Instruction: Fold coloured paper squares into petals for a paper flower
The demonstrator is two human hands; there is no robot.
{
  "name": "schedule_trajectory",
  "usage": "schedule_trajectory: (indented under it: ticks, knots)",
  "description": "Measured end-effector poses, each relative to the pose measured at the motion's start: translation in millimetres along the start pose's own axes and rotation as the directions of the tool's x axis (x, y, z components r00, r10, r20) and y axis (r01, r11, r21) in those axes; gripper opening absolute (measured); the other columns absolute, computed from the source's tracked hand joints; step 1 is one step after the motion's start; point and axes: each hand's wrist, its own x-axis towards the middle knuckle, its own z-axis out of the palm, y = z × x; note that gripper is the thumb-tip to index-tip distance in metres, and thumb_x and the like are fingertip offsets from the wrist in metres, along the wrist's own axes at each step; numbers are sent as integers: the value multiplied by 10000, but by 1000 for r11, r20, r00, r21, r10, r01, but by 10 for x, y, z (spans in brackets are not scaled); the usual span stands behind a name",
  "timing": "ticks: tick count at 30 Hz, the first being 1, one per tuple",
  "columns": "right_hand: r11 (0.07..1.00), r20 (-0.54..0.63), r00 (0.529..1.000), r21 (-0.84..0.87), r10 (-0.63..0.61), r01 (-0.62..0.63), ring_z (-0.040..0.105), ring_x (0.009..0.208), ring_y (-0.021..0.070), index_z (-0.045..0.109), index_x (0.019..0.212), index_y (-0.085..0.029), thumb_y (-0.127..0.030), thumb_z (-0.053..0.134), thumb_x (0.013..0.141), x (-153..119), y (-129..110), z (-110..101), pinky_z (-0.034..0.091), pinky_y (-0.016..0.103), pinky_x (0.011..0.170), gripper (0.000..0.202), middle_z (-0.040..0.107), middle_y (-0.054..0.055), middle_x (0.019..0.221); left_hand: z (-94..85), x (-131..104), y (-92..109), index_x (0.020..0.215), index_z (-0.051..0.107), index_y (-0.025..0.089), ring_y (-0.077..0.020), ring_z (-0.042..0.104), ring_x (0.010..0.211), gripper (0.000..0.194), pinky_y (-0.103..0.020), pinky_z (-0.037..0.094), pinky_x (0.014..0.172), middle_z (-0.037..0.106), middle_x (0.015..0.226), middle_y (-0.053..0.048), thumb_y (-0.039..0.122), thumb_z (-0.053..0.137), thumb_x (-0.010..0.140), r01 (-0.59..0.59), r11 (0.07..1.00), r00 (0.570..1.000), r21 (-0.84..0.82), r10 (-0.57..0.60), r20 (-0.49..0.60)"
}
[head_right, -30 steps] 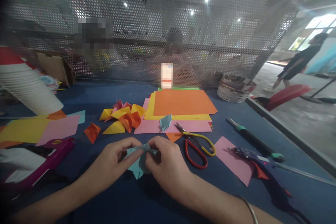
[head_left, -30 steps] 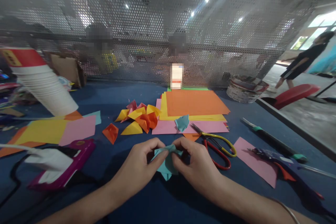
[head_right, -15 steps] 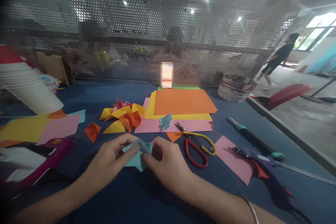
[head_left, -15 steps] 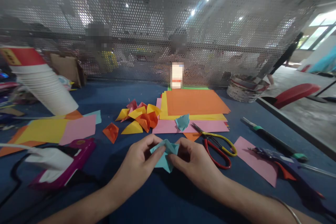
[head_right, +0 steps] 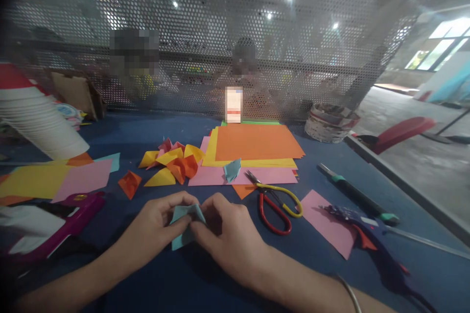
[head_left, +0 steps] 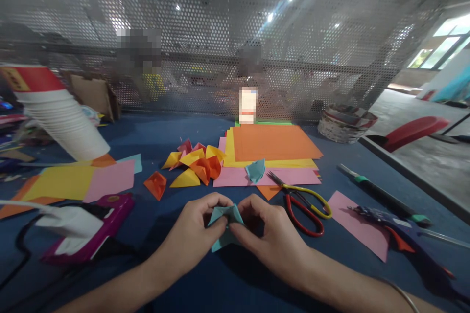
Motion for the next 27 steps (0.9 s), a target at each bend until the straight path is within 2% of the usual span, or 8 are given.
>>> schedule_trajectory:
  ticks: [6,10,13,16,19,21,24,27]
  knots:
    - [1000,-3,1000,-1,-26,26,502,592,97,524,882,-208,-145,529,813,-51,5,36,389,202,553,93,576,-50,677,13,-54,16,839,613,199,-120,519,639,161,-205,393,553,575,711,43,153,505,729,31,999,999,-16,-32,-38]
    - [996,-18,997,-56,-70,69,479,564,90,519,823,-204,-110,505,806,-54,31,34,356,198,528,96,545,-56,645,46,-55,3,829,594,206,-131,542,690,184,-199,394,553,578,745,37,121,494,699,2,1000,999,-9,-3,-54]
    - [993,-21,997,-88,-78,76,489,565,89,527,798,-200,-95,504,793,-16,47,5,352,197,526,108,555,-53,647,65,-41,3,845,583,213,-120,538,655,158,-195,398,544,573,733,45,137,507,730,-21,1000,998,-9,21,-53]
    - [994,-21,998,-92,-63,60,492,558,85,520,767,-200,-100,499,791,30,71,-25,351,189,515,105,549,-58,629,62,-32,13,893,591,229,-100,537,618,89,-186,409,548,584,755,51,211,532,829,-78,997,995,19,79,-61]
    - [995,-17,999,-95,-37,35,495,547,84,515,747,-198,-97,496,784,51,88,-36,353,186,508,110,548,-60,612,39,-26,13,864,621,232,-112,574,731,81,-188,434,638,608,819,34,255,545,878,-188,980,977,65,194,-91]
    - [996,-13,1000,-83,-28,27,508,558,87,520,754,-198,-99,501,787,52,91,-35,364,188,517,106,558,-55,623,18,-20,8,828,645,223,-126,578,780,122,-197,439,677,615,821,21,261,546,887,-221,974,969,57,226,-102]
    - [1000,-38,999,-28,-13,12,535,575,98,520,797,-198,-166,530,831,56,90,-43,384,194,521,48,579,-45,646,-15,-11,14,818,662,208,-132,571,733,149,-209,442,648,611,779,16,282,551,886,-160,987,981,10,160,-108]
    - [999,-102,995,-37,-17,14,539,563,105,507,779,-200,-257,576,854,73,94,-68,395,207,519,118,589,-36,638,-47,-3,42,822,654,193,-137,563,716,174,-222,442,647,613,775,12,317,548,882,-91,996,990,8,92,-111]
